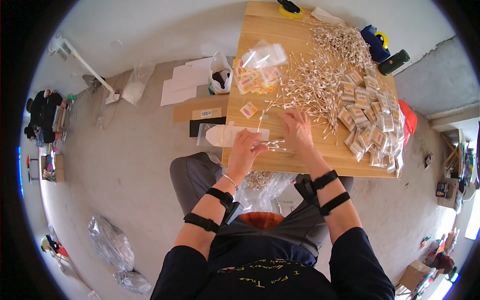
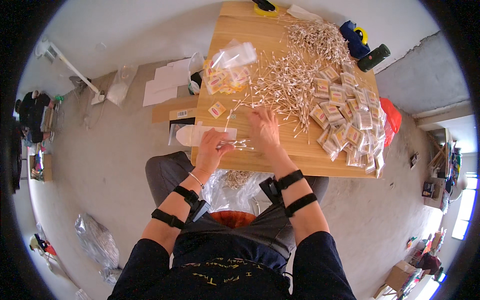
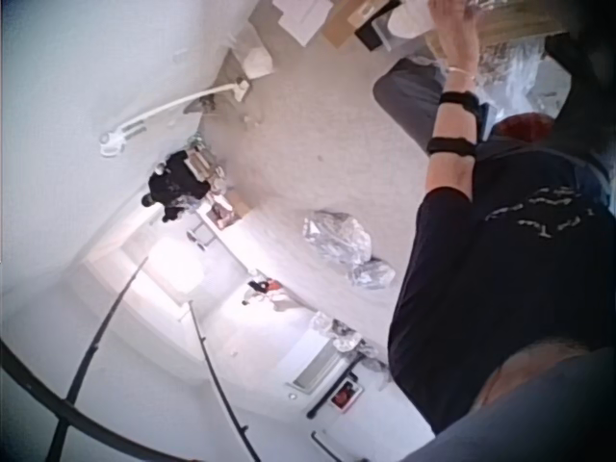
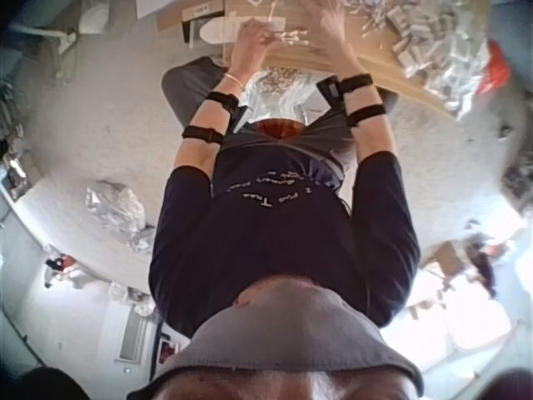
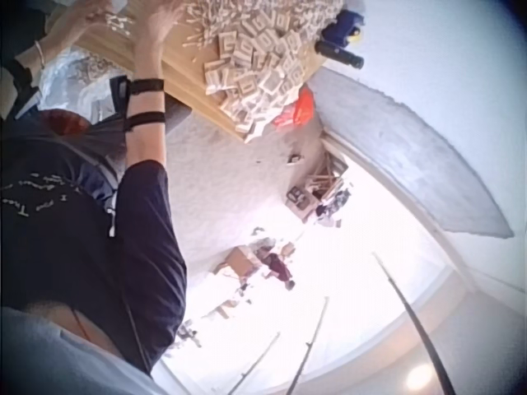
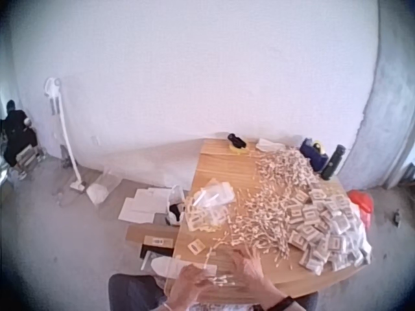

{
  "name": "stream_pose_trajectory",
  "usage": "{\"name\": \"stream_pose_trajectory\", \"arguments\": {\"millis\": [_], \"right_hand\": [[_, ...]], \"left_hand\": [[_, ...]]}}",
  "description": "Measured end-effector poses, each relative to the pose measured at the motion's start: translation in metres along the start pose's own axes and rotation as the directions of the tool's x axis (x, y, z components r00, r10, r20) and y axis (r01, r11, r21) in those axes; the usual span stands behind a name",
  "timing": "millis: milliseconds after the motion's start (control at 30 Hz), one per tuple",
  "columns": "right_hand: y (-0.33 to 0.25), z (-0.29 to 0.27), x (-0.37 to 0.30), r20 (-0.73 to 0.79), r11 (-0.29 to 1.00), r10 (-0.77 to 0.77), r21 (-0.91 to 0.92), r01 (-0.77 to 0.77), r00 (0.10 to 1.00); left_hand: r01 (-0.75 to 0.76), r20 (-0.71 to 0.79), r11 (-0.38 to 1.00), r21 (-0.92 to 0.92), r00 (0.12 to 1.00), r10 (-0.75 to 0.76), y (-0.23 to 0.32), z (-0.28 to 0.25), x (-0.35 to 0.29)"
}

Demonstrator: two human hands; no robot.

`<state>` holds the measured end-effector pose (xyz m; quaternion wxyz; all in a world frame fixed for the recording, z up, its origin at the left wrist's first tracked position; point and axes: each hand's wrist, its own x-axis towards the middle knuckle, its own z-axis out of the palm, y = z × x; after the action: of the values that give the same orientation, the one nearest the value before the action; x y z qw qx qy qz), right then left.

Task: Packaging cotton swabs into small plastic bags and sealing them with stickers.

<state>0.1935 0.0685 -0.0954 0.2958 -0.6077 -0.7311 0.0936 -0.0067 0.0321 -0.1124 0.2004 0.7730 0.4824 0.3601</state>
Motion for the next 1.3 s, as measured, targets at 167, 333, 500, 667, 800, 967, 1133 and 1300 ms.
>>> {"name": "stream_pose_trajectory", "arguments": {"millis": [167, 333, 500, 667, 800, 967, 1133, 1300], "right_hand": [[-0.046, 0.004, -0.05, 0.229, 0.968, -0.17, -0.141, 0.206, 0.958], [-0.065, 0.011, -0.083, 0.346, 0.956, -0.093, -0.232, 0.181, 0.934], [-0.067, 0.018, -0.067, 0.314, 0.954, -0.008, -0.283, 0.101, 0.949], [-0.058, 0.022, -0.049, 0.279, 0.954, 0.001, -0.288, 0.082, 0.96], [-0.057, 0.021, -0.054, 0.147, 0.98, 0.004, -0.195, 0.026, 0.989], [-0.055, 0.01, -0.058, -0.028, 0.994, -0.074, -0.078, 0.071, 0.997], [-0.062, 0.015, -0.048, -0.061, 0.99, -0.142, -0.025, 0.141, 0.988], [-0.059, 0.021, -0.043, -0.058, 0.994, -0.101, 0.029, 0.102, 0.993]], "left_hand": [[0.037, -0.169, 0.998, -0.053, 0.985, -0.046, 0.001, -0.001, 0.004], [0.148, -0.302, 0.959, -0.242, 0.928, -0.219, -0.004, -0.002, 0.003], [0.166, -0.29, 0.938, -0.304, 0.922, -0.257, -0.001, -0.006, 0.003], [0.139, -0.297, 0.946, -0.292, 0.927, -0.228, -0.004, -0.005, 0.002], [0.119, -0.31, 0.939, -0.324, 0.924, -0.224, -0.006, -0.003, 0.002], [0.153, -0.296, 0.93, -0.335, 0.92, -0.258, -0.007, -0.004, 0.0], [0.153, -0.281, 0.917, -0.369, 0.922, -0.267, -0.008, -0.005, 0.001], [0.144, -0.293, 0.919, -0.368, 0.92, -0.261, -0.01, -0.002, 0.0]]}}
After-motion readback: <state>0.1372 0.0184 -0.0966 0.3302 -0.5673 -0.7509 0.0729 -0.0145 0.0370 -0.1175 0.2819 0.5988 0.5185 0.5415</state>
